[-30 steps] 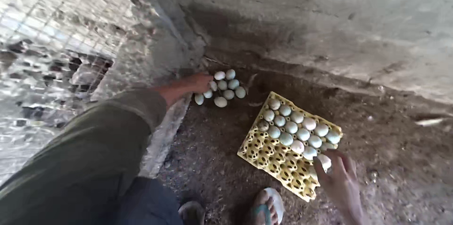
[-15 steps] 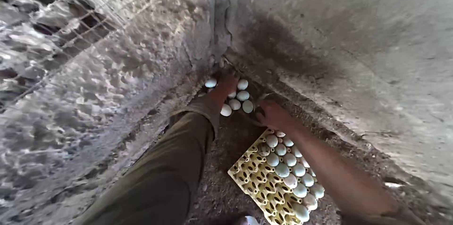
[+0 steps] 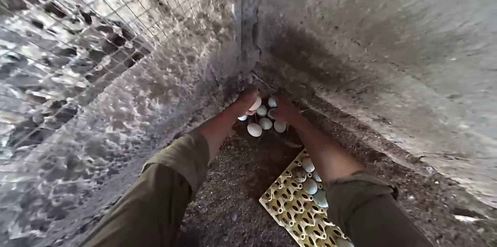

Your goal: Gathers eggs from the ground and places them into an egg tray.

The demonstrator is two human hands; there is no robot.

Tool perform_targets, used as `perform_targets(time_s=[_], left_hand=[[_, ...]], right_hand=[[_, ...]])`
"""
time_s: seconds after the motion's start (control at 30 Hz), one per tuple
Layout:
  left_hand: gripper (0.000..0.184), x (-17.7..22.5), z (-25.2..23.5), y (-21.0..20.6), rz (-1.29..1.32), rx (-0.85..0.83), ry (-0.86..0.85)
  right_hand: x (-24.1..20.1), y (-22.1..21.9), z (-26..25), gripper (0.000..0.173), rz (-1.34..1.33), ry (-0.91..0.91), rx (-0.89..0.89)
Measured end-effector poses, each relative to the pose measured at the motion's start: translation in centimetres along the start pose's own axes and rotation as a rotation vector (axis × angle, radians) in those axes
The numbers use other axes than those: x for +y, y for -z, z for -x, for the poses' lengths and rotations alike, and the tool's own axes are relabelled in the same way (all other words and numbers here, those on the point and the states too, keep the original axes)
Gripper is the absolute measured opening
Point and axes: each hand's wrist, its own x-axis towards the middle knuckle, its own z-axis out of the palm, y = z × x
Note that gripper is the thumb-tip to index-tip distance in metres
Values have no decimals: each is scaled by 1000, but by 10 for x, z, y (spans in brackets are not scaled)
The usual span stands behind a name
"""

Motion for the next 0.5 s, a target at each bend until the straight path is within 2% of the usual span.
perform_targets(time_s=[0.07, 0.2, 0.33, 0.4, 0.5], left_hand=[[49, -1, 7, 4, -81, -41, -36], [32, -11, 12, 4, -446, -102, -243], [30, -21, 2, -11, -707, -83, -405], [35, -28, -10, -19, -854, -80, -407], [37, -28, -16, -28, -1100, -123, -345]], right_hand=[[-8, 0, -5, 78, 9, -12, 11], [-16, 2, -8, 74, 5, -56, 28], [-3, -2, -5, 66, 21, -12, -59], [1, -5, 4, 55, 23, 3, -108], [-5, -3, 36, 47, -20, 17, -132]])
